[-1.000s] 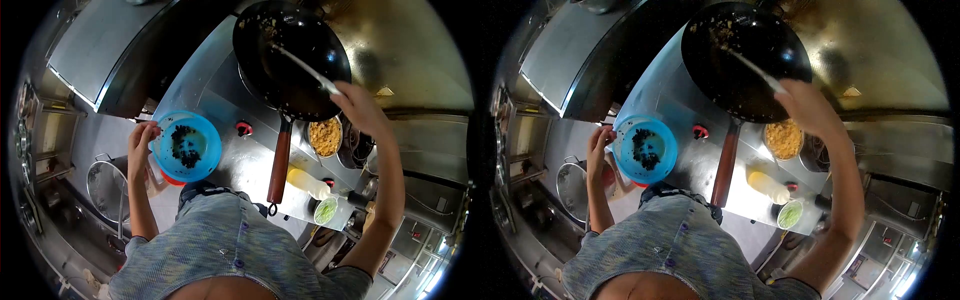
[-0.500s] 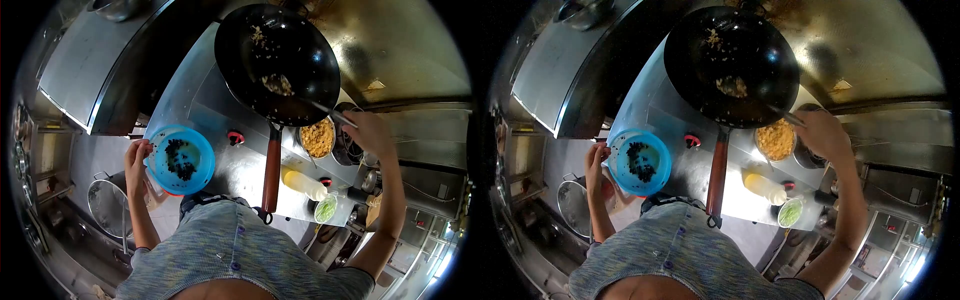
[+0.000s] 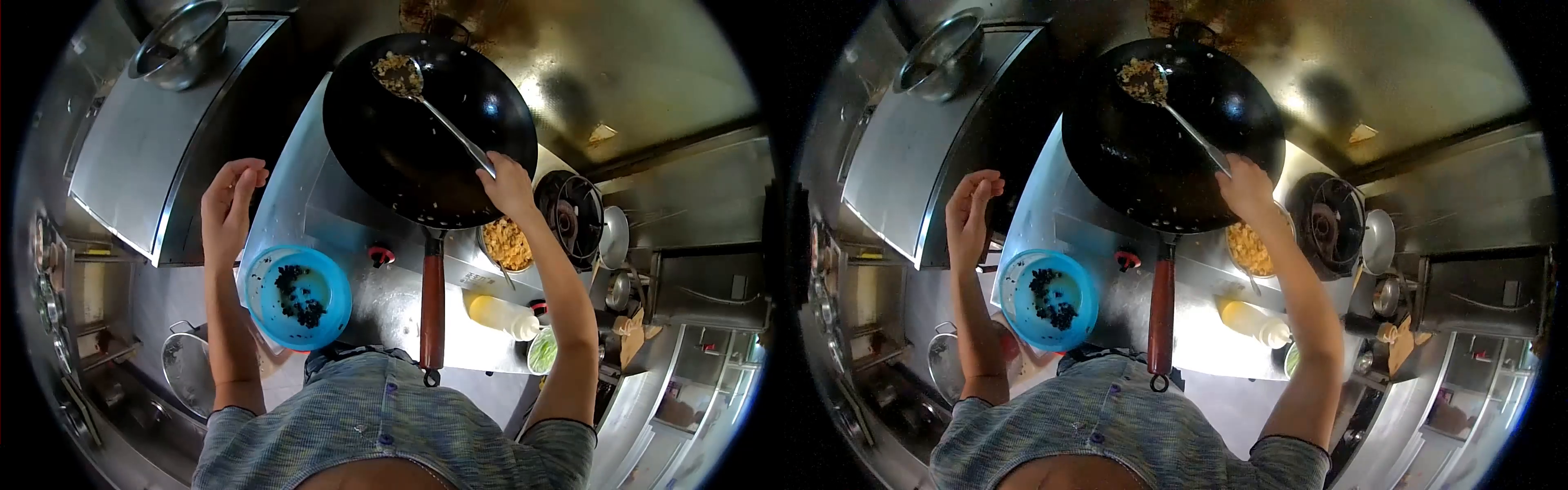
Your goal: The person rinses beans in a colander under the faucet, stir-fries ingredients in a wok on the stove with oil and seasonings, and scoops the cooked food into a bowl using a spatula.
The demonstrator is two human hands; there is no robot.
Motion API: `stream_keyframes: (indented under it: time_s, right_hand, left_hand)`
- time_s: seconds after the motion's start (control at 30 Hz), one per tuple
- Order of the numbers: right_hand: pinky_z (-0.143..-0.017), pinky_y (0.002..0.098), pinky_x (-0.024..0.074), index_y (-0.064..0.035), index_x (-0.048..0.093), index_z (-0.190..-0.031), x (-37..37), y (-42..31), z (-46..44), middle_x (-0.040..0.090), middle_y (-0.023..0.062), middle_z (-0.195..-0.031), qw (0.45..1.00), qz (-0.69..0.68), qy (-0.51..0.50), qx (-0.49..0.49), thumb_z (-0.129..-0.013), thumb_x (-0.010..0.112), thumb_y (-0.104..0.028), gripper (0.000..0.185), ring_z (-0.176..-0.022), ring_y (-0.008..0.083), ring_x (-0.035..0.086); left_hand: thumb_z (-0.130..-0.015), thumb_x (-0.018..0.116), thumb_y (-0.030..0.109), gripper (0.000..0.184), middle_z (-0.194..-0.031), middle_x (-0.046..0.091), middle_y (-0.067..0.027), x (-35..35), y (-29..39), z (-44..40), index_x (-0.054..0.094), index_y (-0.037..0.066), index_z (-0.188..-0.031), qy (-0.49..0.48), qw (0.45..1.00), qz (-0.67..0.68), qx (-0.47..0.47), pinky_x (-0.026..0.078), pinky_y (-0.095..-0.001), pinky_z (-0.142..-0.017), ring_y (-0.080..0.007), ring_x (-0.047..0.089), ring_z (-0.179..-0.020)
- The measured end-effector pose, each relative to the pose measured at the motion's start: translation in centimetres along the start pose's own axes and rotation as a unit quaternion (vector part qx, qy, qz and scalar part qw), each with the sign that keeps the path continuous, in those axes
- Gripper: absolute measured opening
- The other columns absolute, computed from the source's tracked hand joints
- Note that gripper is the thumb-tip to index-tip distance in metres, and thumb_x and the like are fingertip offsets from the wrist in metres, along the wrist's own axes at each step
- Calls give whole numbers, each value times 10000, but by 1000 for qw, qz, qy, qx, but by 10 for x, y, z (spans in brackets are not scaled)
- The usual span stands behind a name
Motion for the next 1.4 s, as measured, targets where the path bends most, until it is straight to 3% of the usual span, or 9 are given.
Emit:
stream_keyframes:
  time_s: [0.3, 0.47, 0.7, 0.8, 0.87, 0.93, 1.03, 1.17, 1.4]
  right_hand:
    - [-665, 373, 450, -25, 572, -944, -55, 28, 54, 585, 189, -825, 991, -100, 69, 63, -733, 621, -226, 296, -748, 328, 570]
    - [-606, 312, 437, 14, 574, -908, -102, 64, 136, 579, 143, -715, 978, -123, 100, 138, -705, 650, -184, 294, -636, 249, 557]
    - [-574, 344, 447, -24, 501, -873, -125, 122, 284, 592, 163, -730, 957, -54, 130, 252, -717, 611, -115, 212, -631, 280, 582]
    - [-490, 377, 394, -59, 448, -899, -96, 144, 350, 554, 122, -642, 947, -16, 169, 272, -761, 593, -110, 207, -541, 301, 545]
    - [-524, 441, 408, -88, 424, -967, -76, 153, 366, 583, 144, -693, 951, 21, 138, 277, -775, 579, -130, 250, -634, 368, 565]
    - [-535, 425, 436, -81, 427, -987, -76, 157, 372, 590, 132, -781, 948, 104, 122, 275, -797, 555, -142, 238, -657, 342, 578]
    - [-540, 401, 457, -65, 447, -1009, -81, 156, 377, 575, 116, -857, 944, 162, 180, 225, -824, 519, -151, 217, -698, 325, 579]
    - [-564, 375, 483, -75, 478, -1043, -70, 163, 378, 541, 105, -832, 947, 208, 148, 197, -708, 505, -29, 339, -754, 284, 566]
    - [-551, 388, 479, -98, 497, -1061, -70, 175, 381, 565, 106, -812, 949, 166, 202, 175, -755, 526, -89, 308, -681, 301, 581]
  left_hand:
    - [-897, 459, 192, 230, -828, 595, -72, 1, -52, 56, 574, 1, -957, 9, 992, 6, -126, 439, -235, -743, -117, 558, -783]
    - [-885, 477, 229, 270, -825, 596, -63, 38, -104, 139, 562, -14, -966, -89, 949, 14, -302, 439, -241, -725, -123, 552, -774]
    - [-870, 481, 206, 243, -767, 587, -73, 162, -95, 236, 567, -16, -919, -285, 910, 43, -299, 442, -257, -678, -132, 555, -714]
    - [-871, 483, 217, 249, -776, 595, -68, 239, -57, 263, 566, -12, -918, -332, 882, 90, -323, 447, -255, -676, -129, 570, -728]
    - [-865, 495, 266, 294, -826, 618, -76, 281, -40, 269, 559, -7, -956, -425, 858, 63, -282, 457, -254, -683, -139, 595, -785]
    - [-874, 485, 260, 295, -847, 616, -82, 307, -32, 274, 554, -13, -964, -448, 855, 54, -255, 457, -249, -692, -141, 595, -784]
    - [-884, 468, 238, 281, -864, 612, -81, 321, -15, 274, 551, -16, -968, -428, 865, 75, -251, 459, -247, -703, -146, 595, -793]
    - [-892, 450, 219, 266, -893, 607, -82, 313, -13, 278, 554, -7, -985, -407, 877, 71, -244, 461, -253, -733, -153, 593, -803]
    - [-892, 452, 200, 250, -873, 609, -83, 263, -40, 287, 561, -5, -984, -361, 887, 12, -286, 457, -250, -722, -152, 588, -796]
Point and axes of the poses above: each hand's wrist, its own z-axis away from the middle knuckle, its own x-axis out of the palm, y = z × x, the point moved 9 cm from there along -z, towards the middle knuckle
